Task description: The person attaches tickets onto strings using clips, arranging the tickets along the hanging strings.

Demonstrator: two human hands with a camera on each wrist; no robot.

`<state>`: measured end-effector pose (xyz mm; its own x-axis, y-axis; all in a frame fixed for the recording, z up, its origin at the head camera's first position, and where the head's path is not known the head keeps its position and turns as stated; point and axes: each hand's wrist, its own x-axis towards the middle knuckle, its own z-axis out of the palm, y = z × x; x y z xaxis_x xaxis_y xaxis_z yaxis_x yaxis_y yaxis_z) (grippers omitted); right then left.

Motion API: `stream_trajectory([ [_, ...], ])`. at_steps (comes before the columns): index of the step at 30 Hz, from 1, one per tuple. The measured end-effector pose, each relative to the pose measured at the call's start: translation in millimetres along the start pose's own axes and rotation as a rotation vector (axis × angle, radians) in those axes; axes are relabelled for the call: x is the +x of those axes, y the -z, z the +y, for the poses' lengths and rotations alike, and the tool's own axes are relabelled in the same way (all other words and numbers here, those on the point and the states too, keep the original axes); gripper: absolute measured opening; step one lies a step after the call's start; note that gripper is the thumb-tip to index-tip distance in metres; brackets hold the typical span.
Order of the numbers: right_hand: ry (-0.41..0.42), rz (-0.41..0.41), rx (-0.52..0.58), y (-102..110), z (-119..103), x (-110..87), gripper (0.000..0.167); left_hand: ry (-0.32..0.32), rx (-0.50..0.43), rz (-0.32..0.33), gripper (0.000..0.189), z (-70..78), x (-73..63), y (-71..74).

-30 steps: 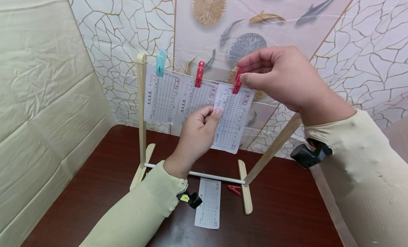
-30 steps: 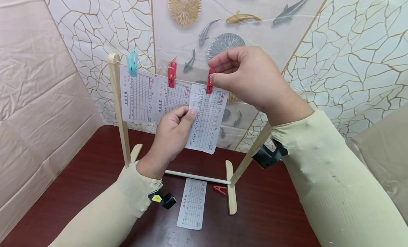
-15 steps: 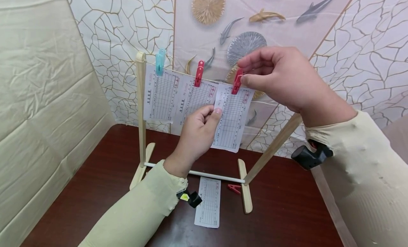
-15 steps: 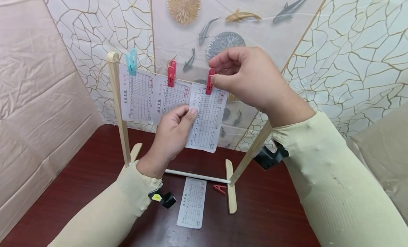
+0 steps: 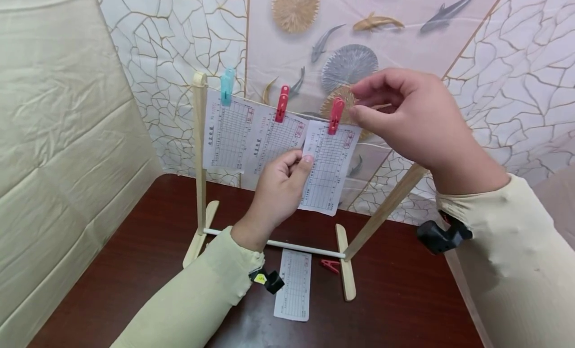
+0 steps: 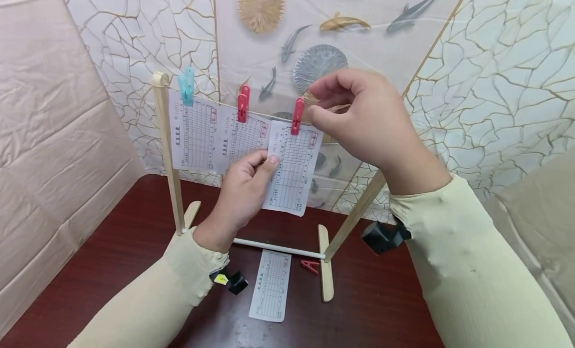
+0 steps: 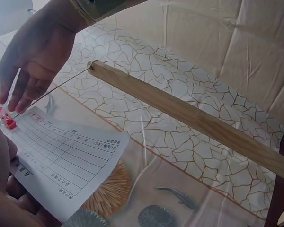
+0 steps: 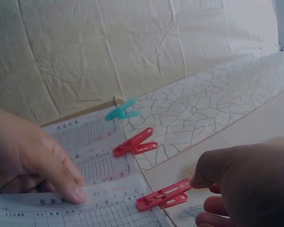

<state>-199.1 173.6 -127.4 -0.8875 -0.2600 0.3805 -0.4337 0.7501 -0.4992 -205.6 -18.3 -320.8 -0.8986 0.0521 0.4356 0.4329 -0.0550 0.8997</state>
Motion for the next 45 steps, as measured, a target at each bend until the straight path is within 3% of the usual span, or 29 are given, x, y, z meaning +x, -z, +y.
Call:
stream_trajectory([
  [4,0.020,-0.103,-0.136,0,-2,6.5,0.071,0.014,0.016,0.002,0.030,1.6,0.0,0.1],
  [7,0.014,-0.241,-0.136,-1,-5,15.2,0.095,0.028,0.025,0.007,0.029,2.4,-0.3,0.6],
  [12,-0.019,-0.363,-0.085,-4,-4,23.4,0.105,0.029,0.026,-0.006,0.029,1.8,-0.4,-0.5],
  [15,-0.015,-0.383,-0.098,-6,-3,24.8,0.102,0.024,0.025,-0.005,0.030,1.6,-0.3,-1.9],
  [18,-0.013,-0.375,-0.068,-6,-2,24.8,0.087,0.021,0.020,-0.004,0.030,2.0,-0.2,-2.0],
  [24,-0.004,-0.285,0.082,0,3,26.0,0.023,0.015,0.001,-0.012,0.031,2.7,0.2,-2.0],
  [26,-0.006,-0.261,0.099,0,4,28.2,0.012,0.013,-0.005,-0.010,0.031,2.9,0.1,-1.5],
  [33,-0.092,-0.275,0.114,-2,-2,28.3,0.035,0.017,-0.024,-0.011,0.031,3.3,-0.2,-1.3],
  [45,-0.006,-0.242,0.019,-2,2,27.3,0.017,0.014,-0.001,0.005,0.032,2.5,-0.8,0.3],
])
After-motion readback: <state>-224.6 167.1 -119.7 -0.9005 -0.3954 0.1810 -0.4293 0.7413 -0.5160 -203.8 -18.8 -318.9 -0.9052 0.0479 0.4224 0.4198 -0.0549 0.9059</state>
